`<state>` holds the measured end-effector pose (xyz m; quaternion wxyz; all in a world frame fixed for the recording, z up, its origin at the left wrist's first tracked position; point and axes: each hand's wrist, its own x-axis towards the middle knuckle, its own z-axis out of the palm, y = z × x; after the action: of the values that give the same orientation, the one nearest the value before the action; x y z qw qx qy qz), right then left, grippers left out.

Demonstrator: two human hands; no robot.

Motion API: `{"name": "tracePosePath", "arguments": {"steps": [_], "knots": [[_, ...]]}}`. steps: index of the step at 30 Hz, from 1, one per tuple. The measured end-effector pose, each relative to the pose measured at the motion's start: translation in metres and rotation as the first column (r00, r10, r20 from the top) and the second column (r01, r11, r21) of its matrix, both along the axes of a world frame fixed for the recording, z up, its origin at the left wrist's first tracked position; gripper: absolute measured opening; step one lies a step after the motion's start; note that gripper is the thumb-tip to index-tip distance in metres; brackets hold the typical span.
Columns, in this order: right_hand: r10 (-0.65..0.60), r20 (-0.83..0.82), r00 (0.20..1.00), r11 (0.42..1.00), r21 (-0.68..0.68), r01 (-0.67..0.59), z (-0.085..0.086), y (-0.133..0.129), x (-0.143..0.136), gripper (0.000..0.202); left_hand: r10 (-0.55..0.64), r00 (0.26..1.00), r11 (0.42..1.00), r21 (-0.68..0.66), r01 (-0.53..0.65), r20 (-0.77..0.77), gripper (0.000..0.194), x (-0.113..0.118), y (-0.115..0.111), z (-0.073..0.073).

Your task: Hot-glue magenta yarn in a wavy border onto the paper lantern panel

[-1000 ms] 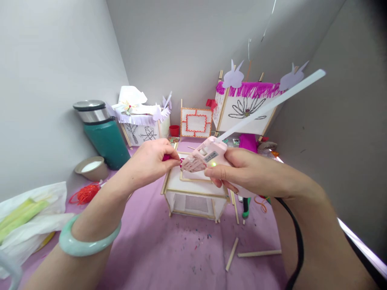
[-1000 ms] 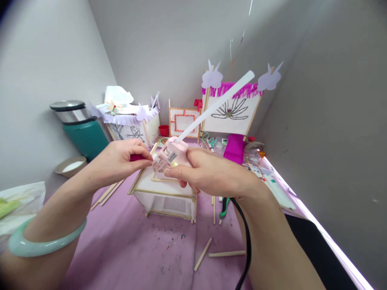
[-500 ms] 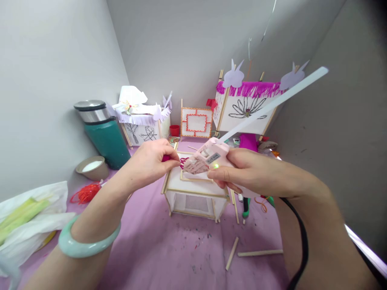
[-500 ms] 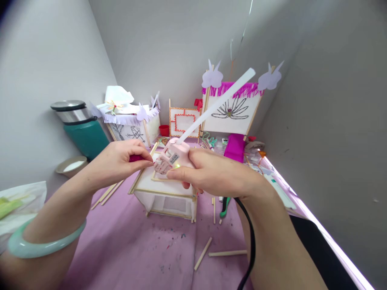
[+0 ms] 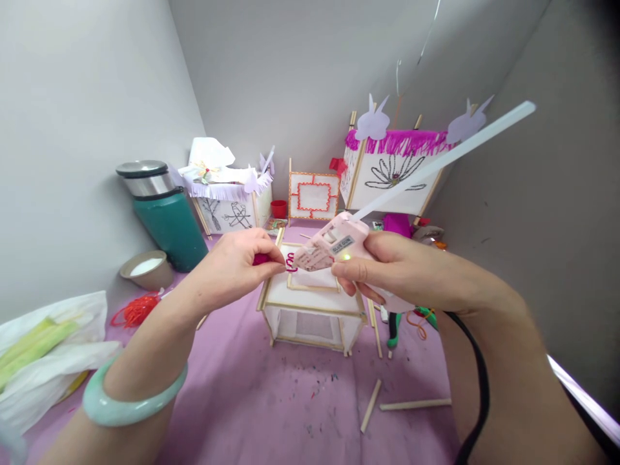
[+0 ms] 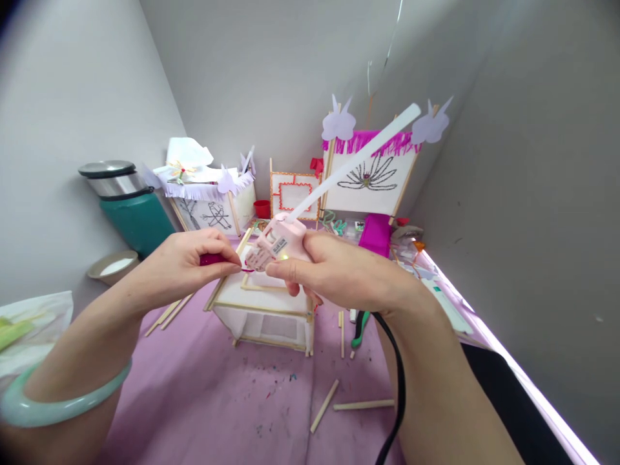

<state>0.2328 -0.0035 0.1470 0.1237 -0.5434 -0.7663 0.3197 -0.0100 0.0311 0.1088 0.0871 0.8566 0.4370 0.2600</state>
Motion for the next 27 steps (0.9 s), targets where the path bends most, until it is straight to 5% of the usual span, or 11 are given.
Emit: {"name": "tracePosePath", "arguments": {"steps": [18,22,27], "knots": [[-0.048,0.112,0.993,0.995,-0.078,0.057,0.016,-0.005,-0.009,0.047,0.049,0.999,0.999,-0.023,-0.049,0.015,0.020,0.004,0.000,0.004],[0.004,0.054,0.999,0.999,-0.047,-0.001,0.006,-0.002,-0.005,0.052,0.097,0.988,0.976,-0.206,-0.071,0.118,0.033,0.001,-0.002,0.003],[-0.003,-0.003,1.000,1.000,-0.019,0.003,-0.005,0.003,-0.001,0.053,0.216,0.928,0.848,-0.530,-0.024,0.303,0.039,-0.011,-0.006,0.001]]}}
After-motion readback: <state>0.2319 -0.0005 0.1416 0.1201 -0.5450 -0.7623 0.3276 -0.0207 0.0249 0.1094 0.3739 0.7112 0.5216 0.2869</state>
